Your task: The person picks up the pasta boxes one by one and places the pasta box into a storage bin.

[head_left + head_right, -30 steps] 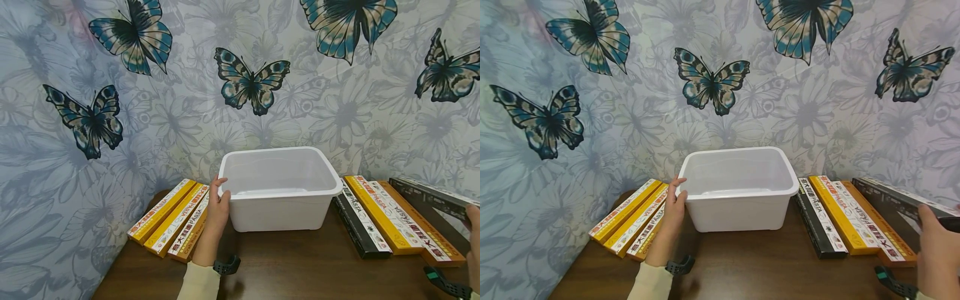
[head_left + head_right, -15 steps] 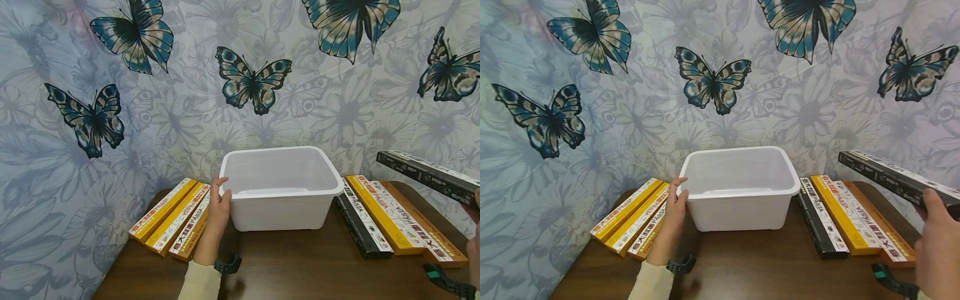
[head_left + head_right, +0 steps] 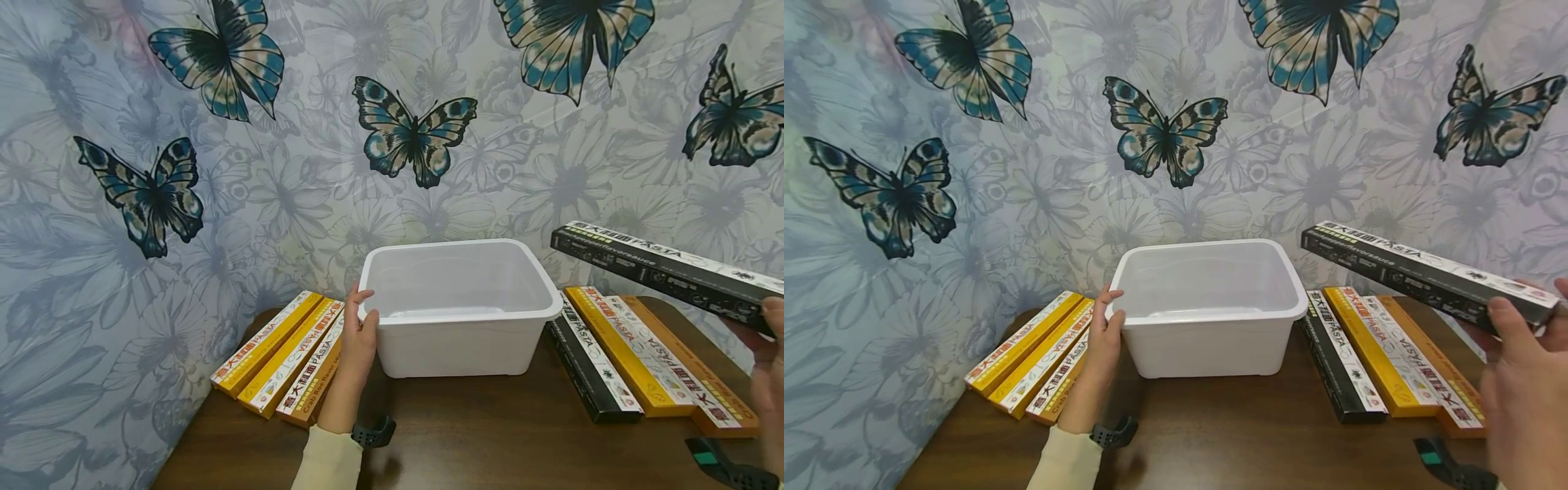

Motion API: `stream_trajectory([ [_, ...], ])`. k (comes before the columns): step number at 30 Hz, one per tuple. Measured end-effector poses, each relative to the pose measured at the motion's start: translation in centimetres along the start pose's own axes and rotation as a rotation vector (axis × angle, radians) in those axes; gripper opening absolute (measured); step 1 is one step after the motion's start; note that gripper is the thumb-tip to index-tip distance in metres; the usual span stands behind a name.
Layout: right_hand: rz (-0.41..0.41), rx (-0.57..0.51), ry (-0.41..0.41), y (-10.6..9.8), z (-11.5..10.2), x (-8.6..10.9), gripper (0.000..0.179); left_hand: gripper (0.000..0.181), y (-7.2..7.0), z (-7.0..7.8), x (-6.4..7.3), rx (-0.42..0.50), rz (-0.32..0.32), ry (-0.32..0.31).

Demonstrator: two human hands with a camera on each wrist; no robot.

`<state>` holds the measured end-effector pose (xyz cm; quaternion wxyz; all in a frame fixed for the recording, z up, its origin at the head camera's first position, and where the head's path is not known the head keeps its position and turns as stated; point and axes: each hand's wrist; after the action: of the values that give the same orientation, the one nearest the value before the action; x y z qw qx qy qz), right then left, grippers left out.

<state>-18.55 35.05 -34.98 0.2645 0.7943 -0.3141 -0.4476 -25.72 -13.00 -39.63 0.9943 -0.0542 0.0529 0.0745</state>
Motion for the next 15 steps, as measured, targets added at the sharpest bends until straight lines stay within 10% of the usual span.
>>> stream_trajectory([
  [15, -0.366, -0.145, 0.092, 1.3, 0.4, 2.1, 0.055, 0.033, 0.0, -0.1, 0.0, 0.026, 0.011, 0.033],
])
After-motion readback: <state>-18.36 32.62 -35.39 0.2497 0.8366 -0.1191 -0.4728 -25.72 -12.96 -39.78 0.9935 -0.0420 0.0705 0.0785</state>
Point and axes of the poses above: each hand's wrist, its own x-axis away from the middle knuckle, its own y-axis out of the palm, z = x × y, and after that the axes turned 12 degrees about -y, right-handed
